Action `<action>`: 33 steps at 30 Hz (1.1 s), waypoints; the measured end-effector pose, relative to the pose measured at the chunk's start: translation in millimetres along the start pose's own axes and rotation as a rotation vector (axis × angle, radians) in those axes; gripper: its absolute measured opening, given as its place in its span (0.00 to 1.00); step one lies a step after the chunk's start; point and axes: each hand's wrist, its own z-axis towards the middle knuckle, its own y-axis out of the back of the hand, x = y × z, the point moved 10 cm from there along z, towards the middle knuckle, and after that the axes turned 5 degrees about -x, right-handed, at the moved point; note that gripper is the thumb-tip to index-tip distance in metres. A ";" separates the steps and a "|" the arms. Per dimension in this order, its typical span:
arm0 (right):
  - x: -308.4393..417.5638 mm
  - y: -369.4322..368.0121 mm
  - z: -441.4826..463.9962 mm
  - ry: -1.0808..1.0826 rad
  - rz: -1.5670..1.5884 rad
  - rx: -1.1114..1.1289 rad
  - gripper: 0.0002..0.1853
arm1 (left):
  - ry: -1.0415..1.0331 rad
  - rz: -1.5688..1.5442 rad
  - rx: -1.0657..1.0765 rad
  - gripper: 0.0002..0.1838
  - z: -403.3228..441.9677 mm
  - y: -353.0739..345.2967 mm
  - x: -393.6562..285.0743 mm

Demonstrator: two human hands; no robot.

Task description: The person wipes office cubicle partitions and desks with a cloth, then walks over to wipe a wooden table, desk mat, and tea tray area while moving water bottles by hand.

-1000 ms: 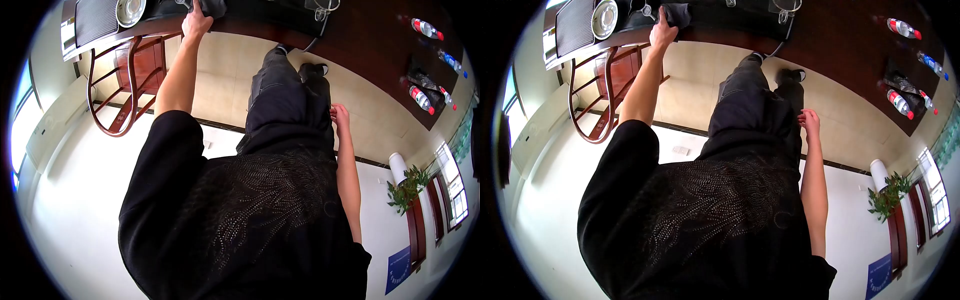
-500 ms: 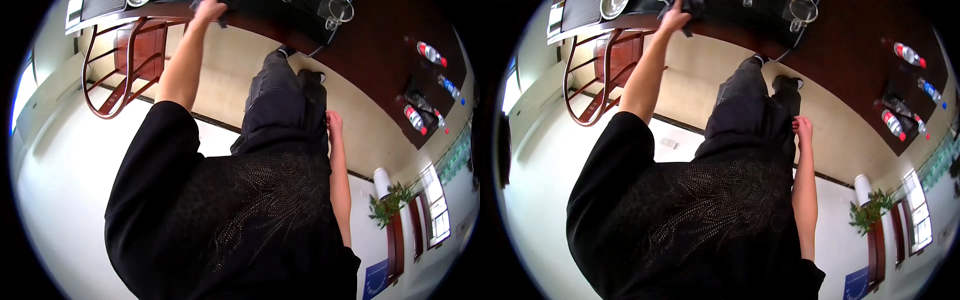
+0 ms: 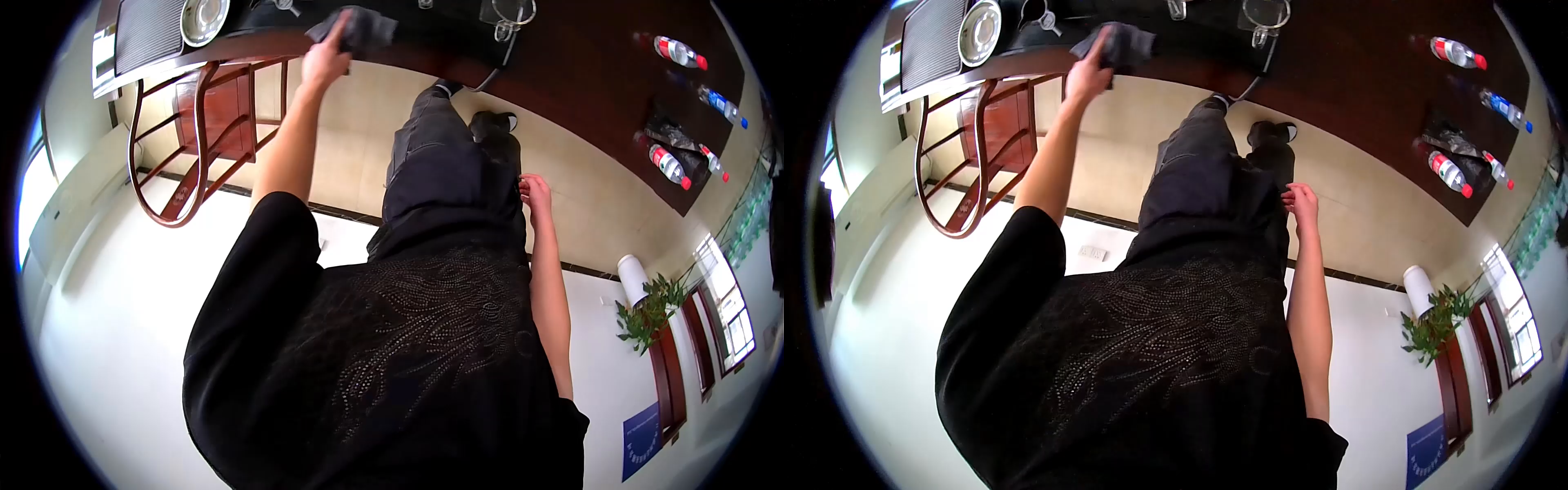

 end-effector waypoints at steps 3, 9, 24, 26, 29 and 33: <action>-13.4 4.5 0.2 -0.036 0.040 -0.022 0.09 | 0.243 -0.026 -0.184 0.46 8.2 23.1 54.9; -31.1 -0.7 4.1 -0.003 0.098 -0.030 0.09 | 0.175 -0.174 -0.309 0.46 -0.7 -0.6 -10.2; -36.6 -11.2 11.0 0.060 0.110 -0.068 0.10 | -0.141 -0.232 -0.248 0.35 -5.3 -6.9 -55.5; -41.6 -8.8 11.0 0.063 0.157 -0.072 0.09 | 0.122 -0.360 -0.249 0.33 -4.9 -1.8 -20.1; -42.4 -5.8 4.3 0.049 0.207 -0.114 0.09 | 0.233 -0.235 -0.339 0.34 -18.7 -13.0 -25.8; -49.3 -1.9 2.1 0.073 0.262 -0.145 0.10 | -0.130 -0.351 -0.328 0.28 -51.0 -48.9 -126.5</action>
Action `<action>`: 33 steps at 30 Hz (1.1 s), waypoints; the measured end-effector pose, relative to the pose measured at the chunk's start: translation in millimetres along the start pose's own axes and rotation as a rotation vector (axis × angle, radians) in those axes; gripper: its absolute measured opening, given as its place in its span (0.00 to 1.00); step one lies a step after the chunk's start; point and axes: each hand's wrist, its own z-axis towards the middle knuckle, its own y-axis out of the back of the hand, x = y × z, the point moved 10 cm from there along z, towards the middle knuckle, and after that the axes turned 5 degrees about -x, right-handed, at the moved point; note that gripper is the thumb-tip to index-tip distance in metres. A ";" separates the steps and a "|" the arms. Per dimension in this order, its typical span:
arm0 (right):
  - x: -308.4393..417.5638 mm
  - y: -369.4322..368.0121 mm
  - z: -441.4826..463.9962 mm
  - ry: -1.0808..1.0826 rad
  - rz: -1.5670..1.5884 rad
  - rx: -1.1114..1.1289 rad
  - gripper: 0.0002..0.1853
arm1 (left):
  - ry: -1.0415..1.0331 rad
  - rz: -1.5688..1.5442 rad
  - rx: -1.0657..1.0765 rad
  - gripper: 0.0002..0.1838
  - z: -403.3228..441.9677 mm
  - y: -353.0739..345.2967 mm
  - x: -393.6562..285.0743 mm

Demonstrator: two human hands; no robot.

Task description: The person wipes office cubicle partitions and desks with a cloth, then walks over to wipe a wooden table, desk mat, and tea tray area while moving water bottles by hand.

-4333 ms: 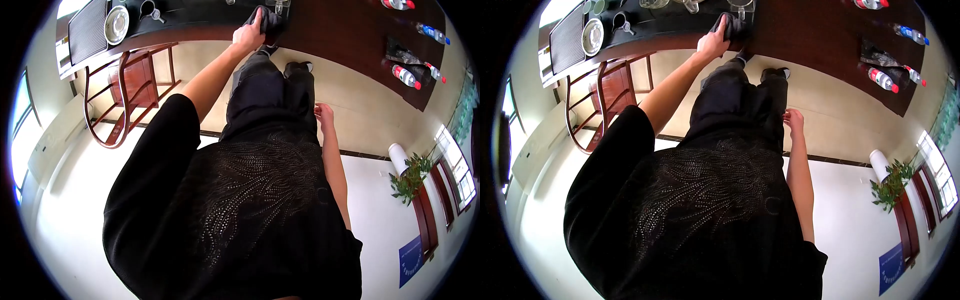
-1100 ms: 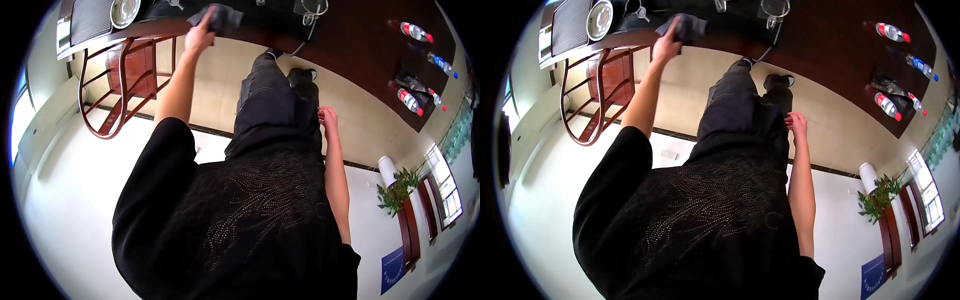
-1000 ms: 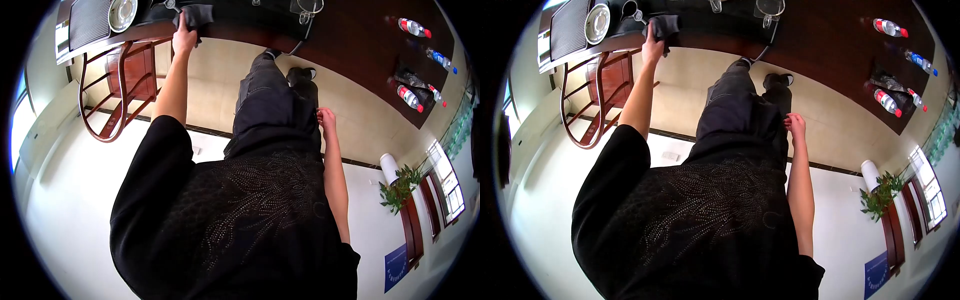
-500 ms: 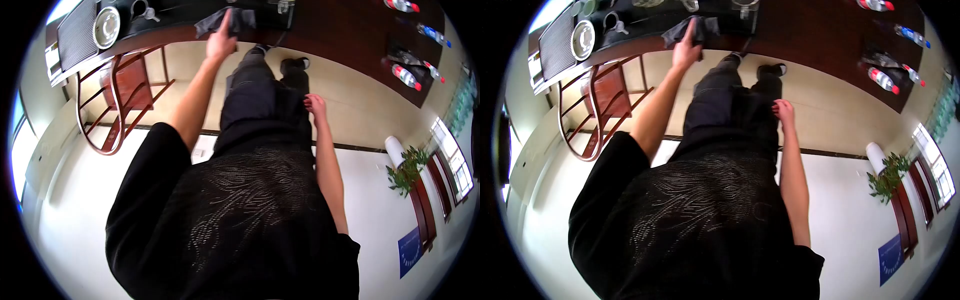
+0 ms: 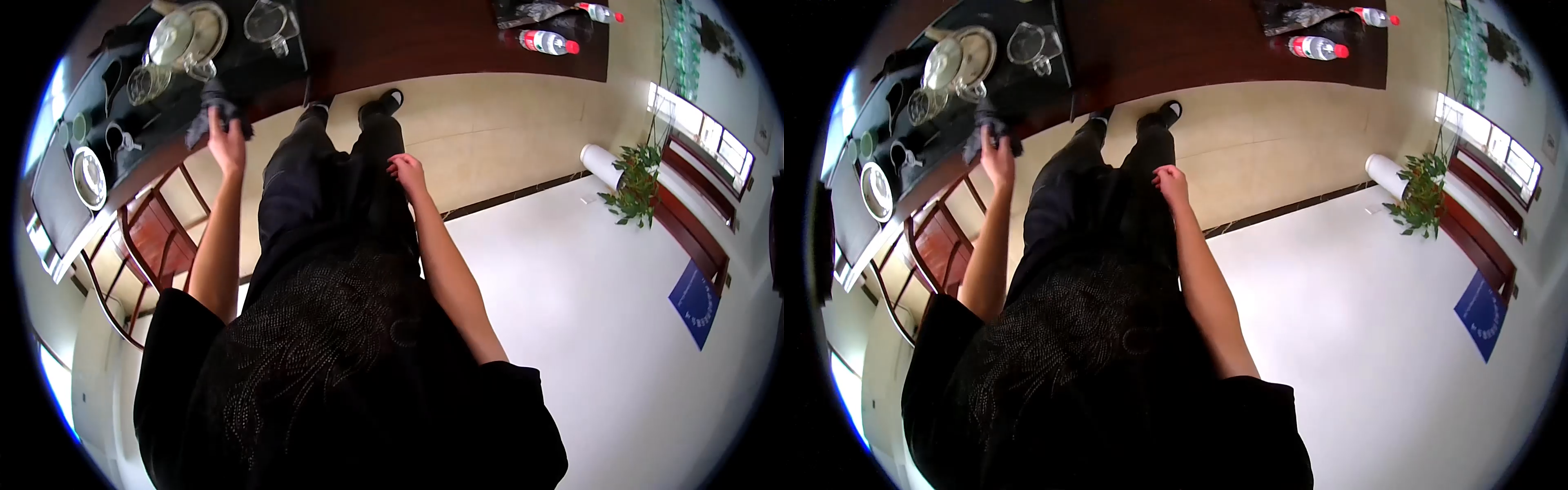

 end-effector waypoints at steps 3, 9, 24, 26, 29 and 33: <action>-9.9 7.5 -0.1 -0.013 0.047 -0.027 0.10 | 0.031 -0.194 0.263 0.21 -27.6 -48.0 -62.5; -28.7 34.4 -7.0 -0.034 0.196 -0.105 0.11 | -0.056 -0.219 0.713 0.12 -30.1 -94.8 -192.4; -54.7 138.8 41.5 -0.050 0.302 -0.133 0.11 | -0.463 0.227 0.354 0.32 46.0 -206.4 -273.6; -61.0 167.3 51.0 -0.129 0.345 -0.150 0.10 | -0.460 0.344 0.278 0.36 27.7 -224.1 -265.5; -49.9 213.5 48.4 -0.179 0.387 -0.124 0.10 | -0.406 0.361 0.202 0.40 11.0 -266.7 -247.7; -76.4 277.4 53.6 -0.208 0.463 -0.236 0.12 | -0.492 0.310 -0.004 0.38 13.8 -312.5 -292.6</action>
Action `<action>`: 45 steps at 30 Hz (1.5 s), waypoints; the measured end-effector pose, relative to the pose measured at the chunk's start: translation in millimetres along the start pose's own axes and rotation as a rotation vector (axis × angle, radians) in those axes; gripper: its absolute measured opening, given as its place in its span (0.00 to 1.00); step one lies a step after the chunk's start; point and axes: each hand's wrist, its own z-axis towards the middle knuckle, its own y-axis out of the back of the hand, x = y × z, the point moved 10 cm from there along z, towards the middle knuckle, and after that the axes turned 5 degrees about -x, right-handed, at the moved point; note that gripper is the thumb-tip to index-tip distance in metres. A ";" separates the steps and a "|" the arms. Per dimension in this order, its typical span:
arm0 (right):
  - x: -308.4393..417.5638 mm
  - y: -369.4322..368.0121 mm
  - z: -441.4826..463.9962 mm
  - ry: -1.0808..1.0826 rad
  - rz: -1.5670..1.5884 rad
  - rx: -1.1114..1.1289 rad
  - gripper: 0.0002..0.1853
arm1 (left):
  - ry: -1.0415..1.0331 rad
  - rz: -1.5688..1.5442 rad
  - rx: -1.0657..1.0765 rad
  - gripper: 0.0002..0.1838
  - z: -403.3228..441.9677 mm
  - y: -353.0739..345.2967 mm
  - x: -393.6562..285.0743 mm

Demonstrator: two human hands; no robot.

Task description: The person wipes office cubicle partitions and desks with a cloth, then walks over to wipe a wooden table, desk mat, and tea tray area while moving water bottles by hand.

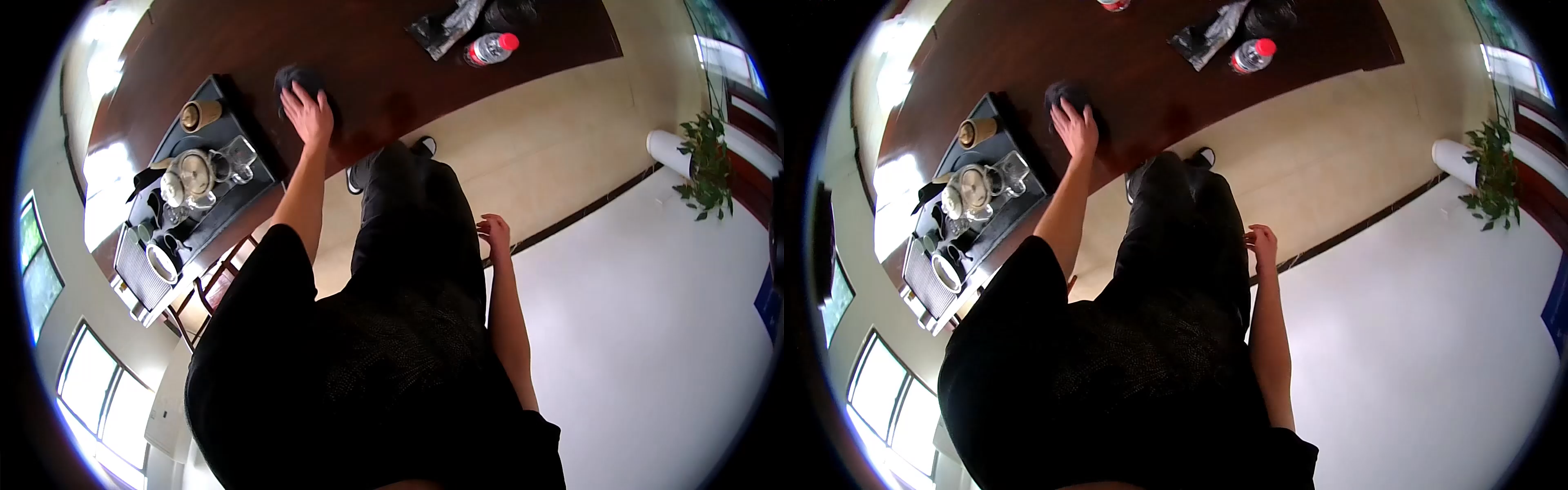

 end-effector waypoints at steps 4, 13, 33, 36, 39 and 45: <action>-23.3 44.5 -13.0 -0.084 -0.026 -0.066 0.12 | -0.188 -0.078 -0.062 0.32 20.9 -7.7 -89.6; -64.5 23.5 -44.9 -0.018 -0.285 0.002 0.11 | -0.752 -0.464 0.618 0.31 -114.6 4.6 -167.5; -73.9 -133.1 -132.9 -0.088 -0.091 -0.015 0.11 | -0.356 -0.221 0.027 0.28 112.9 -9.3 -18.6; -111.3 -111.0 -143.0 -0.147 -0.172 -0.104 0.11 | -0.467 -0.293 0.074 0.26 45.3 -7.7 -42.8; -133.4 -107.4 -141.6 -0.252 -0.037 -0.082 0.10 | -0.562 -0.440 0.314 0.26 -32.4 15.7 -48.6; -67.3 -140.0 -127.8 -0.169 -0.113 -0.037 0.11 | -0.750 -0.415 0.750 0.30 -115.1 54.3 -1.3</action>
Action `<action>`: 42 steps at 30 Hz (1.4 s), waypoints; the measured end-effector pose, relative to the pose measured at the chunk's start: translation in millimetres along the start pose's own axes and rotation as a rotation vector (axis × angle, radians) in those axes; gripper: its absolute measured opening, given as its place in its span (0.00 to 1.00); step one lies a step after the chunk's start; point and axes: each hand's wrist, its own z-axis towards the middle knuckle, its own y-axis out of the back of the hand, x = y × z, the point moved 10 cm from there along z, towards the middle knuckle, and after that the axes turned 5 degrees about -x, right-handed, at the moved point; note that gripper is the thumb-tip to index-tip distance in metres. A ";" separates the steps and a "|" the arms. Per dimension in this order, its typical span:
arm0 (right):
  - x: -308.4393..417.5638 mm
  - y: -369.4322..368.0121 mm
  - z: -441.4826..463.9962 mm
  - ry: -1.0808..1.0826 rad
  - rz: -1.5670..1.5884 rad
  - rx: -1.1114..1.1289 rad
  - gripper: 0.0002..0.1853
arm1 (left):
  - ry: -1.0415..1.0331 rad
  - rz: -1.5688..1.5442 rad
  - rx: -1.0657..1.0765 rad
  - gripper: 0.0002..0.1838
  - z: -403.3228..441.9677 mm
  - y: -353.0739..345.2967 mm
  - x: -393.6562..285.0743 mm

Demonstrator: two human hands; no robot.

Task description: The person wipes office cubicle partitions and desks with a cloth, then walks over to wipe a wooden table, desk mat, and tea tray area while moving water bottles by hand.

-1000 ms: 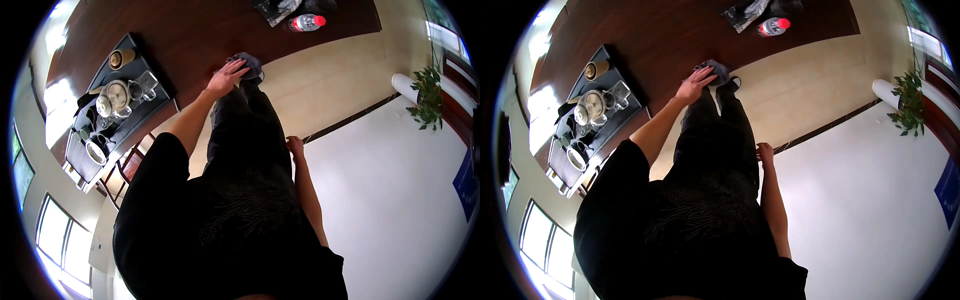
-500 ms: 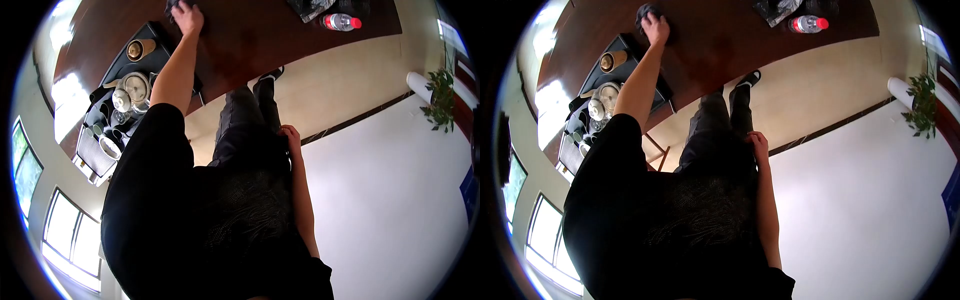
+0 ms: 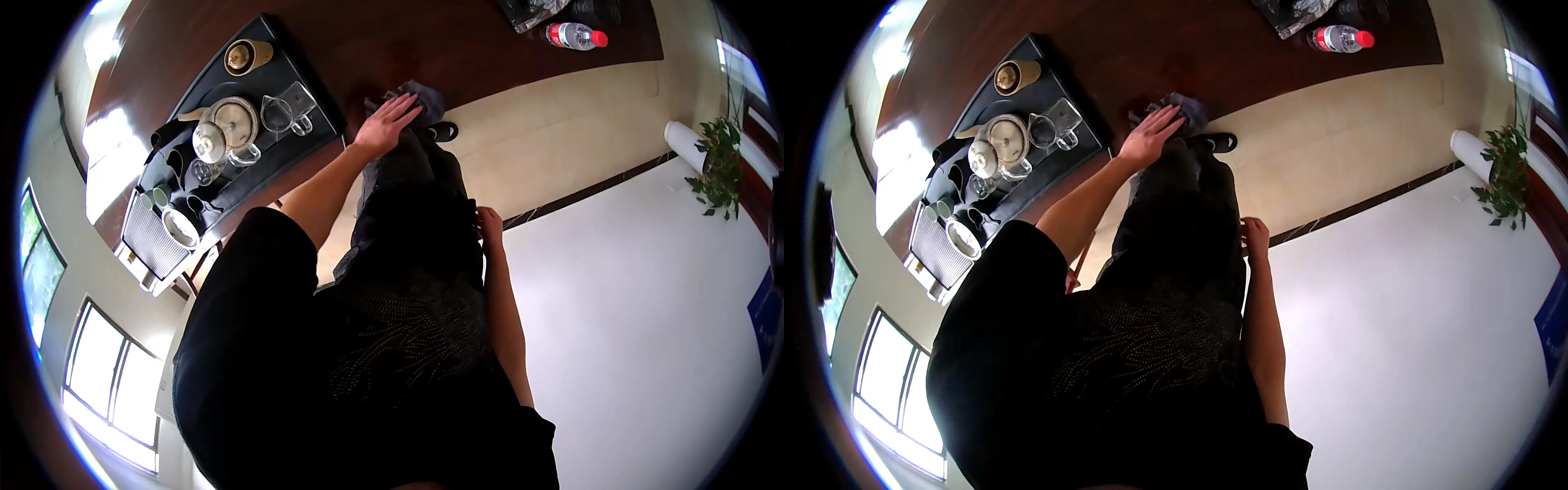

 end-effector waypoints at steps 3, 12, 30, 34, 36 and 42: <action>48.3 -25.1 11.5 0.275 -0.016 0.100 0.10 | -0.054 -0.025 0.014 0.30 -11.1 9.2 7.9; 74.8 -25.8 7.7 0.349 -0.122 0.143 0.12 | 0.376 0.205 -0.546 0.33 23.8 88.3 101.5; 77.7 126.4 111.5 0.156 0.065 0.173 0.09 | 1.108 0.839 -0.138 0.38 -38.8 -0.6 104.5; 94.0 185.3 137.7 0.191 0.071 0.166 0.11 | 1.166 0.949 -0.022 0.39 -42.2 -29.4 63.6; 95.2 210.0 153.1 0.185 0.090 0.170 0.12 | 1.223 0.541 -0.344 0.47 -57.5 -47.1 62.5; 87.8 283.1 192.4 0.167 0.124 0.088 0.12 | 1.215 0.439 -0.384 0.41 5.2 -69.5 0.2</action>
